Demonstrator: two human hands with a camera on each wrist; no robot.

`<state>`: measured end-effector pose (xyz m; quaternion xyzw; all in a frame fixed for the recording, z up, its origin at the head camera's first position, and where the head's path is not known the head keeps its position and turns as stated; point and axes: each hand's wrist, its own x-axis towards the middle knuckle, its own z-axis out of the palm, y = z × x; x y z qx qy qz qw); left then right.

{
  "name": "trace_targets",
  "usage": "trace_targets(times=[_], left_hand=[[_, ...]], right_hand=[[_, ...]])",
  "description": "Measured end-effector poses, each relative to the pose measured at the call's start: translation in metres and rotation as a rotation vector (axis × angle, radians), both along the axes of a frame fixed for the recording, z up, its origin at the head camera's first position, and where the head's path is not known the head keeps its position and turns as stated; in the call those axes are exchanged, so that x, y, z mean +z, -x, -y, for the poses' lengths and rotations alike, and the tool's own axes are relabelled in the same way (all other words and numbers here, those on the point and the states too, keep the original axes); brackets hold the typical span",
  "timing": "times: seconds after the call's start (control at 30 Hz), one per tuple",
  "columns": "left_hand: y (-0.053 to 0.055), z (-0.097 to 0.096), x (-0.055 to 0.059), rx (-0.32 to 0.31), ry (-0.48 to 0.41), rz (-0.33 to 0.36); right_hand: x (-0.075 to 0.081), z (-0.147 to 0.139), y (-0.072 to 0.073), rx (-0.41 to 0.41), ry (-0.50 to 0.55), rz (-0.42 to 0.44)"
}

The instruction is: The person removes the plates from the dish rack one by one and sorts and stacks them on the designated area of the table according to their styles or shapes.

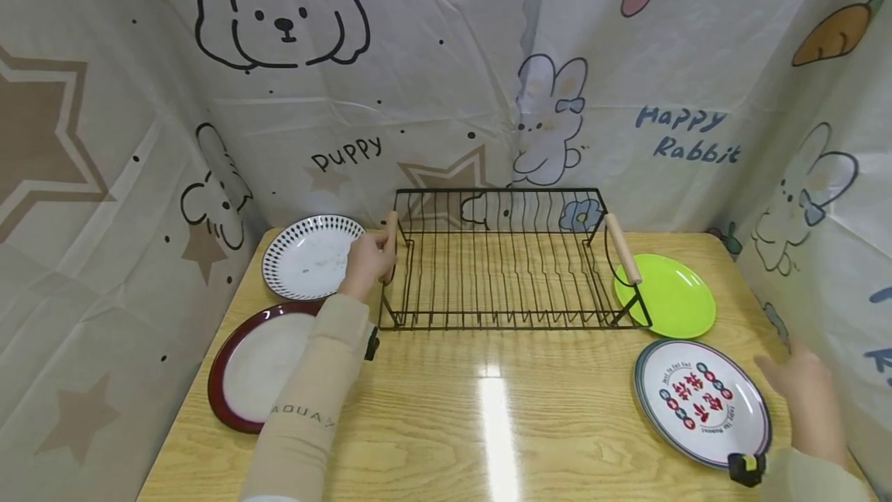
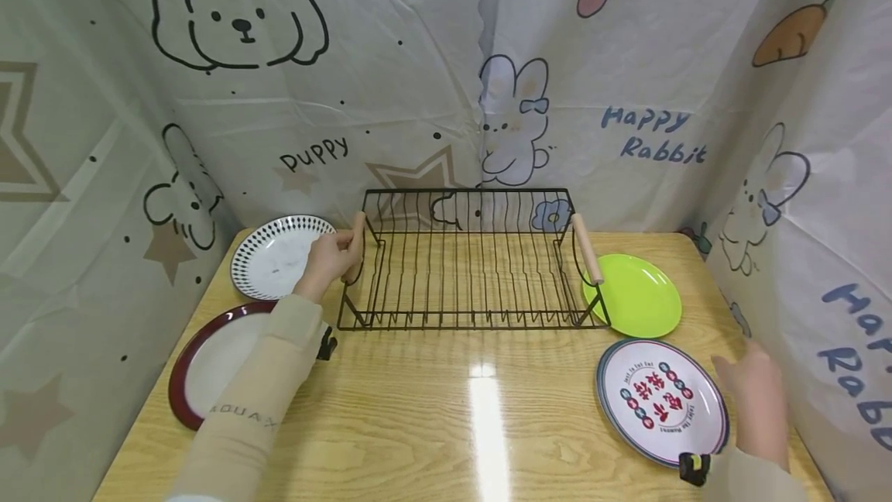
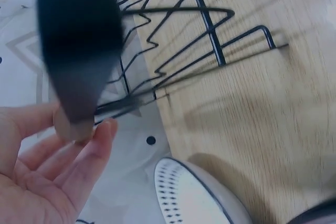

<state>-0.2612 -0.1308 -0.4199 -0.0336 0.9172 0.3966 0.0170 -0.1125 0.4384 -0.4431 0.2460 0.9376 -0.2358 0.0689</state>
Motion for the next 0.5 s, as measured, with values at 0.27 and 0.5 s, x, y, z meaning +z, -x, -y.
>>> trace_targets(times=[0.27, 0.5], left_hand=[[0.005, 0.019, 0.019, -0.051, 0.023, 0.181], [0.016, 0.017, 0.057, -0.016, 0.234, -0.008]], right_hand=[[0.061, 0.035, 0.045, 0.027, 0.048, -0.31], [0.102, 0.083, 0.09, 0.185, -0.057, -0.534]])
